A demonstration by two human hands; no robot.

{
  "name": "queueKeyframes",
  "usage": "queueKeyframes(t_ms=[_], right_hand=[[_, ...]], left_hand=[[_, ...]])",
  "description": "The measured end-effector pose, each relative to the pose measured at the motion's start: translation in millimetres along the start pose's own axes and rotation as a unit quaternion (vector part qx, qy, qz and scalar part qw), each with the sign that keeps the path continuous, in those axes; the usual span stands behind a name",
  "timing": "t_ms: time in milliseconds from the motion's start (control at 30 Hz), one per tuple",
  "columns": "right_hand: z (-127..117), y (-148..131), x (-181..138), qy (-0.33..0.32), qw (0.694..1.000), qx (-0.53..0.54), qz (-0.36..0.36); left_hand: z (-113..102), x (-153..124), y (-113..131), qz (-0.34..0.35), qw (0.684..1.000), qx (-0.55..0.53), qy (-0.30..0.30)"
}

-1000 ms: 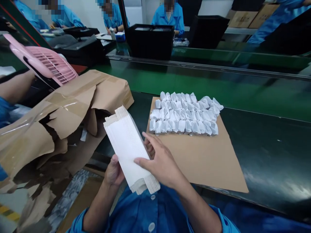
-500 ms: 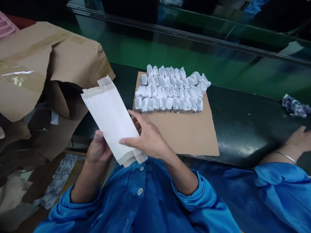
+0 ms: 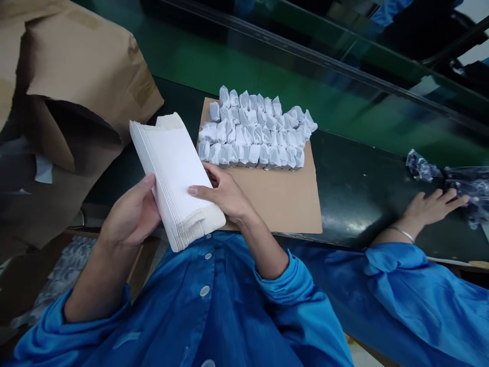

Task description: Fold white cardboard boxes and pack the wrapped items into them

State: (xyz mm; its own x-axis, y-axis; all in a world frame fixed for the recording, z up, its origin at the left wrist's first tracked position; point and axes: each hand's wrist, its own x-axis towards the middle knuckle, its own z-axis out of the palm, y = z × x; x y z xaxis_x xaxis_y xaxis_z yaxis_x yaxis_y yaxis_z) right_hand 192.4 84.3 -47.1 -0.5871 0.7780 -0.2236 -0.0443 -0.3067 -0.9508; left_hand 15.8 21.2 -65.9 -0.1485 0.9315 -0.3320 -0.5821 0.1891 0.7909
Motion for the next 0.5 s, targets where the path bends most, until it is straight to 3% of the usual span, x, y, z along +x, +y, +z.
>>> queueKeyframes(t_ms=[200,500], right_hand=[[0.6,1.2,3.0,-0.018,0.999,0.045,-0.003],[8.5,10.4,6.6,0.006,0.993,0.115,0.012]], left_hand=[[-1.2,-2.5,11.3,-0.006,1.0,-0.016,-0.007],[-7.2,-8.3,17.4,-0.038,0.998,-0.053,0.024]])
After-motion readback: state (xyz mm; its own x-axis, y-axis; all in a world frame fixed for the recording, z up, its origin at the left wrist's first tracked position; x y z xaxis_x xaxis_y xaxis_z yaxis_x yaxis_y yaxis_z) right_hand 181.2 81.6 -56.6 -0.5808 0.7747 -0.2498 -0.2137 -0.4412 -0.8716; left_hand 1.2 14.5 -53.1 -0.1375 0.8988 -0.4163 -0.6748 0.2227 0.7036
